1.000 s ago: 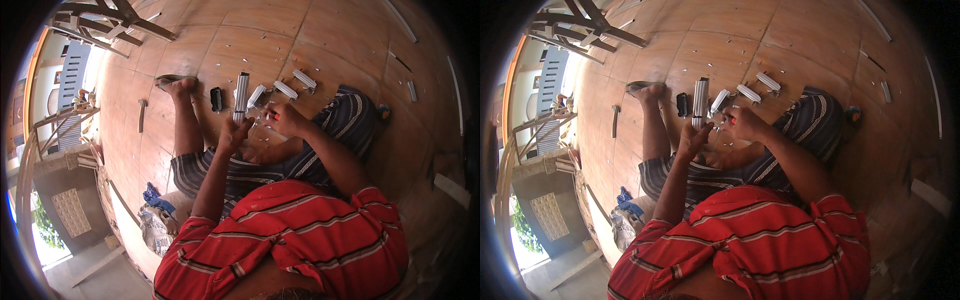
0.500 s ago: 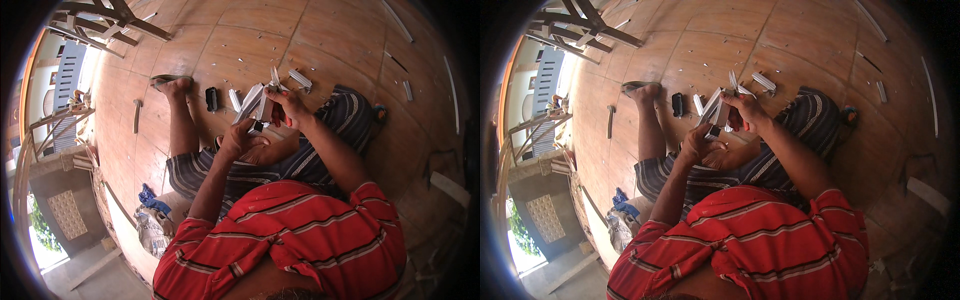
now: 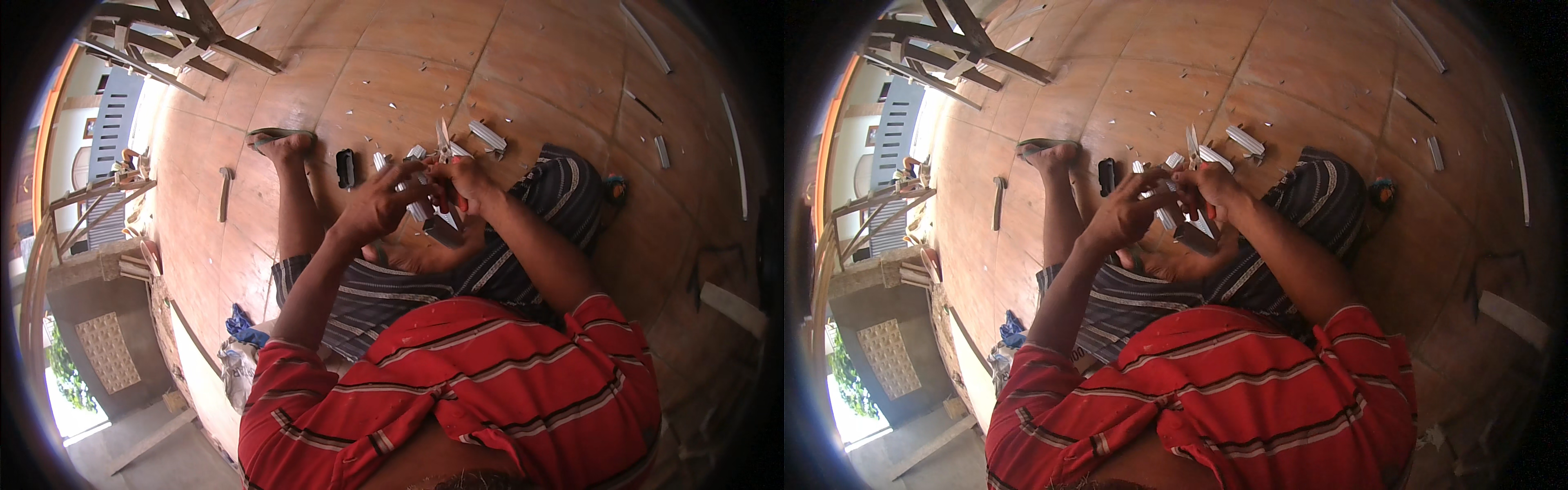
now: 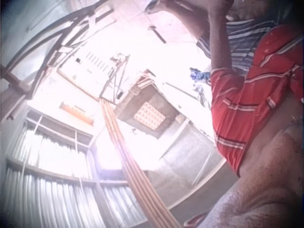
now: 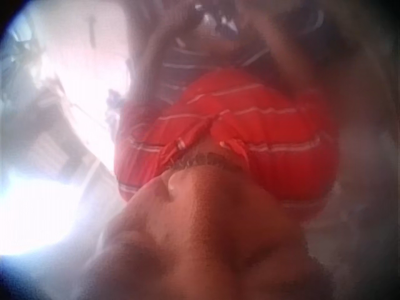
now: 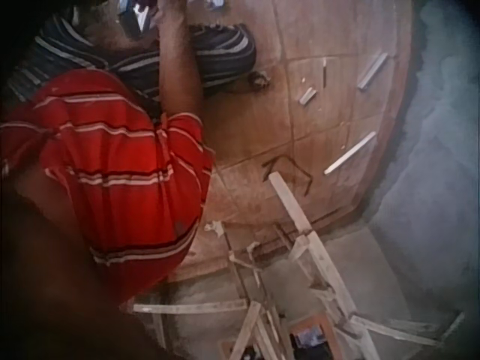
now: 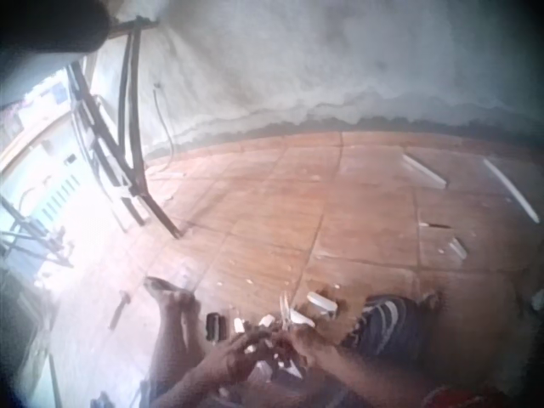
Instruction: The person sits on the floor and uses red-handled shears to cut long silver metal strips into smaller segments. The person holds the metal strip with one hand and cuts it repeatedly, placing the cut pieces on the floor.
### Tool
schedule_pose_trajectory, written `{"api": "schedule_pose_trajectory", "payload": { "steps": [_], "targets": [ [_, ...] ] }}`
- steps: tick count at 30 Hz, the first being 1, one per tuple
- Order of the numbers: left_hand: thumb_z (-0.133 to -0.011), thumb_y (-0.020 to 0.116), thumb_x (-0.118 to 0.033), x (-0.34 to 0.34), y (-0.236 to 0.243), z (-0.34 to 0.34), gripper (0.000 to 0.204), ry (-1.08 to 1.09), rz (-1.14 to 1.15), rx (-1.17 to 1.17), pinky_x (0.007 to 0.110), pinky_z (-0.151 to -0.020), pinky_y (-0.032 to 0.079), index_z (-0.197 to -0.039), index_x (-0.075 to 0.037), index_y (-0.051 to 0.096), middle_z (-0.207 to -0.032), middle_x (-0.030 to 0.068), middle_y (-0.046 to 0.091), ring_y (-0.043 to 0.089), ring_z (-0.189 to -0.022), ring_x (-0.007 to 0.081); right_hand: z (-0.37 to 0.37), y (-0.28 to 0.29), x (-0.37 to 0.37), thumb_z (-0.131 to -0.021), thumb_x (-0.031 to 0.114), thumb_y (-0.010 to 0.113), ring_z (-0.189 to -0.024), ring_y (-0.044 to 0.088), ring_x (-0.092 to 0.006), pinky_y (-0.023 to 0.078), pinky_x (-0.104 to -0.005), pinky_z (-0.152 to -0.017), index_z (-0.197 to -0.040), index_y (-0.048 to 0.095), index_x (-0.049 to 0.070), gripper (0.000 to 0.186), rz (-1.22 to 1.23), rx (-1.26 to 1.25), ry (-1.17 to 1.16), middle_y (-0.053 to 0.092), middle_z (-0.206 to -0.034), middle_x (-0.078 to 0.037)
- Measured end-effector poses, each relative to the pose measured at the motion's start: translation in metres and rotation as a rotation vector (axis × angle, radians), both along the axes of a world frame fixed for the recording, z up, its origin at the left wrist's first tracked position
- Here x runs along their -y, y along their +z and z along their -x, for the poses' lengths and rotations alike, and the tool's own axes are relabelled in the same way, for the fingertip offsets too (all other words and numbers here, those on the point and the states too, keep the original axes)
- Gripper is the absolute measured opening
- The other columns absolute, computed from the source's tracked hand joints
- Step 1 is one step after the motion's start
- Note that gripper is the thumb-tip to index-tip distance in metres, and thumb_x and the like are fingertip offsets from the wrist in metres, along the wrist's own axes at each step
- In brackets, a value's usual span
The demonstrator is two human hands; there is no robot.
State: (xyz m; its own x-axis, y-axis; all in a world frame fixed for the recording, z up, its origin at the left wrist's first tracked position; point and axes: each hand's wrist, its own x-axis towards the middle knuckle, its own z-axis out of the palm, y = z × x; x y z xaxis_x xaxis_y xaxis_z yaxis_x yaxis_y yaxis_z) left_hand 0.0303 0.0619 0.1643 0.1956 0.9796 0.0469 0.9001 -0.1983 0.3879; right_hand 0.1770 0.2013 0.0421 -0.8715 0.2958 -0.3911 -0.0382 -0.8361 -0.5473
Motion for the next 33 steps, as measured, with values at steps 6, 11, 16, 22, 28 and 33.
{"api": "schedule_pose_trajectory", "payload": {
  "steps": [6, 11, 16, 22, 28, 33],
  "targets": [
    [-0.085, 0.055, 0.001, 0.006, -0.044, 0.008, 0.051, -0.009, -0.004, -0.08, 0.046, -0.104, 0.052, -0.131, -0.017, 0.068, -0.142, 0.0141, 0.056, 0.059, -0.124, 0.0361, 0.0, -0.007, 0.011, -0.1, 0.025, 0.067, -0.044, 0.061, -0.018, 0.047, -0.0343, -0.036, -0.095, 0.067, 0.005, 0.021, -0.077, 0.139, 0.108, 0.063, -0.062, -0.007],
    [-0.081, 0.055, 0.003, 0.009, -0.073, 0.037, 0.045, 0.283, -0.161, -0.107, 0.047, -0.104, 0.048, -0.123, -0.007, 0.064, -0.132, 0.0161, 0.061, 0.059, -0.119, 0.0392, -0.002, 0.008, -0.012, -0.101, 0.036, 0.069, -0.048, 0.062, -0.0188, 0.046, -0.0334, -0.038, -0.093, 0.067, 0.006, 0.032, -0.122, 0.075, -0.135, 0.065, -0.068, -0.01],
    [-0.091, 0.08, -0.027, 0.019, -0.143, 0.066, 0.049, 0.706, 0.102, 0.19, 0.043, -0.086, 0.056, -0.125, 0.0, 0.057, -0.111, 0.0195, 0.07, 0.071, -0.099, 0.0336, -0.004, 0.006, -0.027, -0.106, 0.037, 0.063, -0.064, 0.068, -0.0222, 0.056, -0.0376, -0.055, -0.123, 0.062, 0.005, 0.036, -0.028, -0.102, -0.277, 0.067, -0.079, -0.01],
    [-0.08, 0.087, -0.041, -0.001, -0.162, 0.061, 0.058, 0.871, 0.15, 0.296, 0.045, -0.079, 0.058, -0.106, 0.006, 0.066, -0.096, 0.0229, 0.074, 0.074, -0.09, 0.0374, -0.014, 0.03, -0.018, -0.106, 0.039, 0.063, -0.067, 0.067, -0.0211, 0.058, -0.039, -0.058, -0.135, 0.057, 0.0, 0.049, -0.022, -0.179, -0.162, 0.066, -0.081, -0.011],
    [-0.081, 0.082, -0.033, 0.013, -0.152, 0.083, 0.058, 1.142, -0.026, 0.444, 0.046, -0.081, 0.058, -0.116, 0.007, 0.057, -0.097, 0.0251, 0.073, 0.074, -0.087, 0.0379, -0.021, 0.035, -0.02, -0.101, 0.038, 0.071, -0.052, 0.061, -0.018, 0.053, -0.0363, -0.045, -0.11, 0.064, 0.0, 0.04, -0.082, 0.085, 0.026, 0.064, -0.07, -0.008],
    [-0.092, 0.081, -0.031, 0.022, -0.08, 0.064, 0.036, 1.217, 0.014, 1.336, 0.026, -0.07, 0.055, -0.113, -0.005, 0.066, -0.091, -0.0002, 0.062, 0.063, -0.08, 0.0122, -0.03, 0.032, -0.022, -0.093, 0.027, 0.075, -0.057, 0.062, -0.0165, 0.053, -0.0363, -0.049, -0.098, 0.064, 0.002, 0.028, -0.456, 0.273, 0.019, 0.066, -0.074, -0.009]
  ]
}}
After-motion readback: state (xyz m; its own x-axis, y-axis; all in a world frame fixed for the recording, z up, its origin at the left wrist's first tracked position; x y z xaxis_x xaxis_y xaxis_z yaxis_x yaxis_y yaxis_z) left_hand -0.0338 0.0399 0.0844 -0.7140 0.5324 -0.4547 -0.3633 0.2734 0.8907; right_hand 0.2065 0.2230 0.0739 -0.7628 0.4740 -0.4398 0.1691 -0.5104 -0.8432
